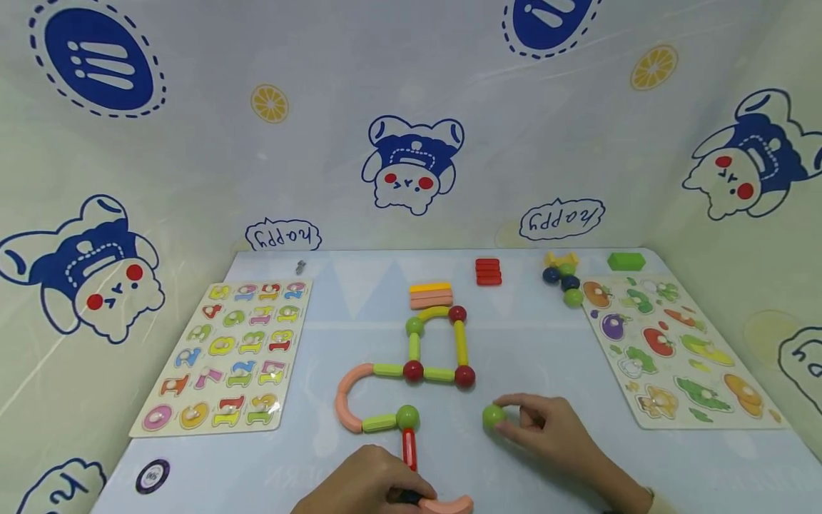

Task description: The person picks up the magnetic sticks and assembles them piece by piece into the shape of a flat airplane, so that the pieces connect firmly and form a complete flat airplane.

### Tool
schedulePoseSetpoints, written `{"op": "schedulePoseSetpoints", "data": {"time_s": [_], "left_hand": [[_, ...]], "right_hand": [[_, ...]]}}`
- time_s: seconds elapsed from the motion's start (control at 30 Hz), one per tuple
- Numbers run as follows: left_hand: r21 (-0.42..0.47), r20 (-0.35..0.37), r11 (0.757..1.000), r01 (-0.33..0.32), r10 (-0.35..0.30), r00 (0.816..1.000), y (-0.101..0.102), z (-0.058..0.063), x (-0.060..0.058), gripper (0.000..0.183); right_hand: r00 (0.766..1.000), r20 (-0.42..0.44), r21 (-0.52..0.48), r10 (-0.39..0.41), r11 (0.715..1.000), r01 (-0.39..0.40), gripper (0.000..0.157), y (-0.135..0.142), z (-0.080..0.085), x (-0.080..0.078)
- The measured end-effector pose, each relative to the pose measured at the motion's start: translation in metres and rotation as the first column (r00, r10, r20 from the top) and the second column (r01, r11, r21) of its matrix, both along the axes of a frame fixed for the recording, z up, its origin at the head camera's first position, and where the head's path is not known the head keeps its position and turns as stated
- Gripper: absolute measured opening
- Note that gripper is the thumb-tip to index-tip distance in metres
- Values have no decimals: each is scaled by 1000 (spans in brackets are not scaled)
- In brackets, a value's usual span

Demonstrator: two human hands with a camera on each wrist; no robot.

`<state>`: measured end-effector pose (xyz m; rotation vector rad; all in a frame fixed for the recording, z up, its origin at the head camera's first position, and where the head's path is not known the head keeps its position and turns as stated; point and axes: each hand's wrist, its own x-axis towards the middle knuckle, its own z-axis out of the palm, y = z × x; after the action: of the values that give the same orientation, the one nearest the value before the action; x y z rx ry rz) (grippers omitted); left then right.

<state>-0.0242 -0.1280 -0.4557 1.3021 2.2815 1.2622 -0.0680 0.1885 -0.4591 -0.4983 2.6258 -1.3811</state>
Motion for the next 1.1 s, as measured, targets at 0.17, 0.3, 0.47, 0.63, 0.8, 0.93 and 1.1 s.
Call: {"op": "schedulePoseSetpoints", "data": {"time_s": [0.17, 0.3, 0.47, 0.63, 0.8, 0.93, 1.1], "left_hand": [[4, -5, 1000, -1, 1, 1000, 1, 1, 0, 18], [9, -1, 1000, -15, 15, 1000, 1, 3, 1, 17], [14, 9, 1000, -15, 15, 1000, 2, 4, 2, 15], [-2, 15, 1000, -19, 19, 1000, 2, 4, 1, 15], [-31, -6, 999, -26, 26, 1000, 2, 4, 1, 17], [-27, -134, 999, -38, 34, 990, 6, 5, 1, 16], [-12, -280, 996, -84, 77, 957, 23, 9, 4, 16]], "right_hand": [[951, 97, -107, 293, 953, -283, 21, -8, 1, 27], [909, 107, -175, 403, 907, -382, 21, -15, 0, 37], [901, 106, -197, 421, 897, -396, 21, -19, -3, 42], [898, 134, -177, 420, 901, -395, 23, -19, -3, 42], [877, 190, -182, 441, 894, -410, 25, -17, -1, 40], [855, 215, -202, 472, 878, -433, 26, -16, 0, 39], [843, 201, -214, 499, 862, -459, 25, -17, 1, 37]]}}
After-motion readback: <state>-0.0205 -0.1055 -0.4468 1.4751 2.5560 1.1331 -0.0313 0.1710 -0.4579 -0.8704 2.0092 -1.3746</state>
